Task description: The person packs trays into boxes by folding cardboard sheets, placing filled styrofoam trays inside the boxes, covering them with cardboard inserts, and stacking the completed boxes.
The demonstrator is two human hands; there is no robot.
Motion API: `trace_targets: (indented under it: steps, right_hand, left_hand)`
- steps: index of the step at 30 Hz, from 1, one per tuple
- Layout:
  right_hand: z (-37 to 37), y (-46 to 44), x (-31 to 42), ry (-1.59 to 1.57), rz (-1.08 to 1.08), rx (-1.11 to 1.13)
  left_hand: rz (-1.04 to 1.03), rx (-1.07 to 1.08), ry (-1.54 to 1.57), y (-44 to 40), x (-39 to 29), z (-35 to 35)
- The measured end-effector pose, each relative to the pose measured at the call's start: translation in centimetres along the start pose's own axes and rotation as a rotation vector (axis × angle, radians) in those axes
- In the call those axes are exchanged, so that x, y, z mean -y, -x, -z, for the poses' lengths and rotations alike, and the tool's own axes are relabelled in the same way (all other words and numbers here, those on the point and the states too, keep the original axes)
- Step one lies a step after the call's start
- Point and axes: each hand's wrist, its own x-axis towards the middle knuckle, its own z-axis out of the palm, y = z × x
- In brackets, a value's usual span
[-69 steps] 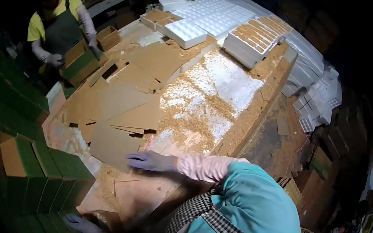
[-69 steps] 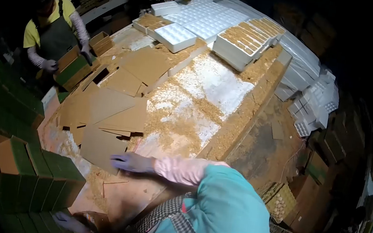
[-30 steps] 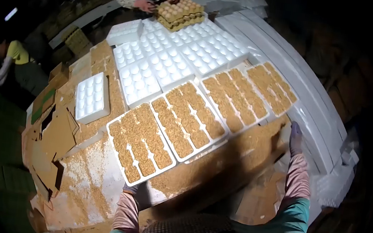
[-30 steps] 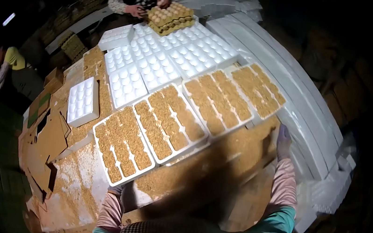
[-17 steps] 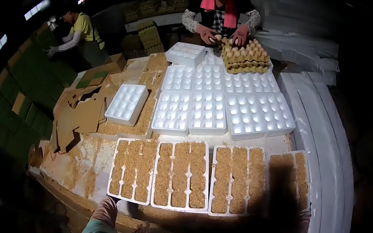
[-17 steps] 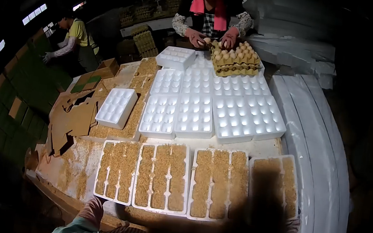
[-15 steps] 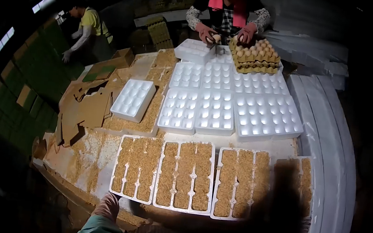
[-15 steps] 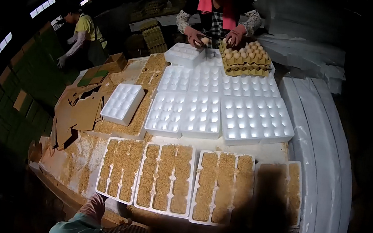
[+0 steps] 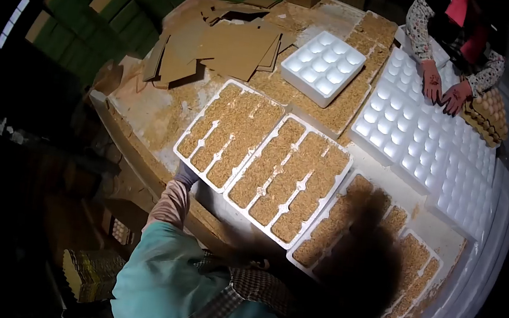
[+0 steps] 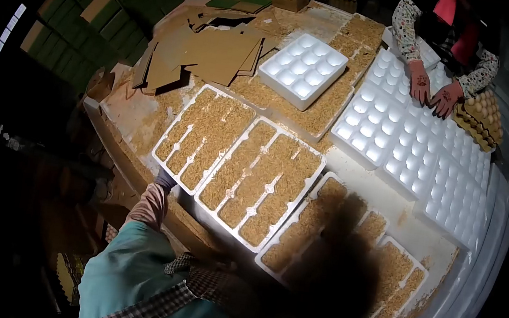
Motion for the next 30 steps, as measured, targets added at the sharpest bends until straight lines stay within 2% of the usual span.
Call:
trace_targets:
  steps: [1,3,4,5,6,7,8,10,11,12,13,14,15,16,17,18,20,21,23,24,25,26,27,28,29,30]
  right_hand:
    - [0.1,-0.6,-0.5,0.008,-0.009,0.02]
    - [0.6,-1.4,-1.6,0.004,-0.031,0.052]
    - [0.3,-2.0,-2.2,0.005,-0.041,0.079]
    - [0.5,-2.2,-2.8,0.009,-0.051,0.095]
    - [0.9,-3.1,-3.4,0.017,-0.058,0.119]
    - [0.4,-3.0,-4.1,0.028,-0.061,0.114]
    - [-0.4,-3.4,-5.0,0.043,-0.065,0.126]
    - [-0.9,-4.1,-6.5,0.067,-0.057,0.14]
    - [-1.8,-4.4,-7.0,0.093,-0.05,0.158]
    - [-2.6,-4.4,-7.5,0.131,-0.015,0.149]
    - [-7.0,-4.7,-11.2,0.207,0.027,0.14]
    - [-8.7,-4.1,-11.6,0.325,0.104,0.121]
    - [-10.5,-3.5,-12.0,0.444,0.179,0.092]
    - [-10.3,-6.7,-14.7,0.545,0.231,0.118]
    - [-9.4,-7.8,-15.8,0.654,0.276,0.157]
    - [-8.4,-7.0,-16.0,0.615,0.514,0.197]
    - [-8.7,-5.0,-14.7,0.416,0.422,0.188]
    - [-7.2,-4.1,-15.4,0.569,0.675,0.132]
    - [-3.0,-2.9,-17.4,1.119,0.667,-0.132]
    - [-0.7,-1.6,-18.2,1.111,0.66,-0.137]
    - [2.4,0.0,-18.8,1.349,0.815,-0.148]
    - [5.8,1.1,-18.8,1.587,0.974,-0.146]
    - [10.5,-0.3,-20.1,1.543,0.978,-0.264]
    - [15.4,0.5,-19.3,1.629,0.853,-0.412]
    - [20.3,1.4,-18.4,1.717,0.709,-0.547]
    - [26.0,2.5,-18.0,1.806,0.497,-0.576]
  left_hand:
    - [-0.074,-0.008,0.017,1.1,0.6,-0.8]
    - [-0.353,0.016,0.058,3.0,2.4,-2.1]
    - [-0.334,0.078,0.415,3.9,1.5,-4.5]
    - [-0.191,-0.243,0.61,5.2,0.7,-7.7]
    - [-0.194,-0.21,0.627,6.2,1.1,-9.5]
    - [-0.278,-0.059,0.418,3.5,4.8,-6.5]
    - [-0.355,-0.112,0.297,2.2,6.6,-6.2]
    - [-0.188,-0.187,0.539,4.4,3.6,-12.2]
    - [-0.173,-0.241,0.554,4.0,3.2,-12.3]
    - [-0.198,-0.228,0.494,3.2,3.6,-11.5]
    - [-0.149,-0.221,0.486,-2.6,4.4,-5.3]
    - [-0.233,-0.265,0.328,-5.5,5.7,-2.4]
    - [-0.143,-0.146,0.383,-6.6,6.1,-0.9]
    - [-0.073,-0.164,0.417,-7.2,5.8,-0.5]
    - [-0.203,0.025,-0.326,-9.3,7.4,3.6]
    - [-0.467,0.086,-1.017,-10.9,8.7,7.1]
    - [-0.595,0.197,-1.435,-11.1,9.9,6.5]
    - [-0.513,0.045,-1.019,-9.9,11.6,5.1]
    - [-0.311,-0.229,-0.196,-5.4,15.4,1.6]
    - [-0.291,-0.279,-0.85,-1.4,17.2,-2.3]
    - [-0.248,-0.32,-1.505,4.5,18.4,-8.2]
    - [-0.423,-0.227,-1.767,8.4,21.1,-10.4]
    - [-0.589,-0.087,-1.795,10.3,25.5,-9.6]
    - [-0.514,-0.149,-1.489,15.8,25.4,-15.4]
    - [-0.69,0.023,-1.48,17.7,28.8,-16.7]
    - [-0.536,0.287,-1.518,21.9,27.4,-21.6]
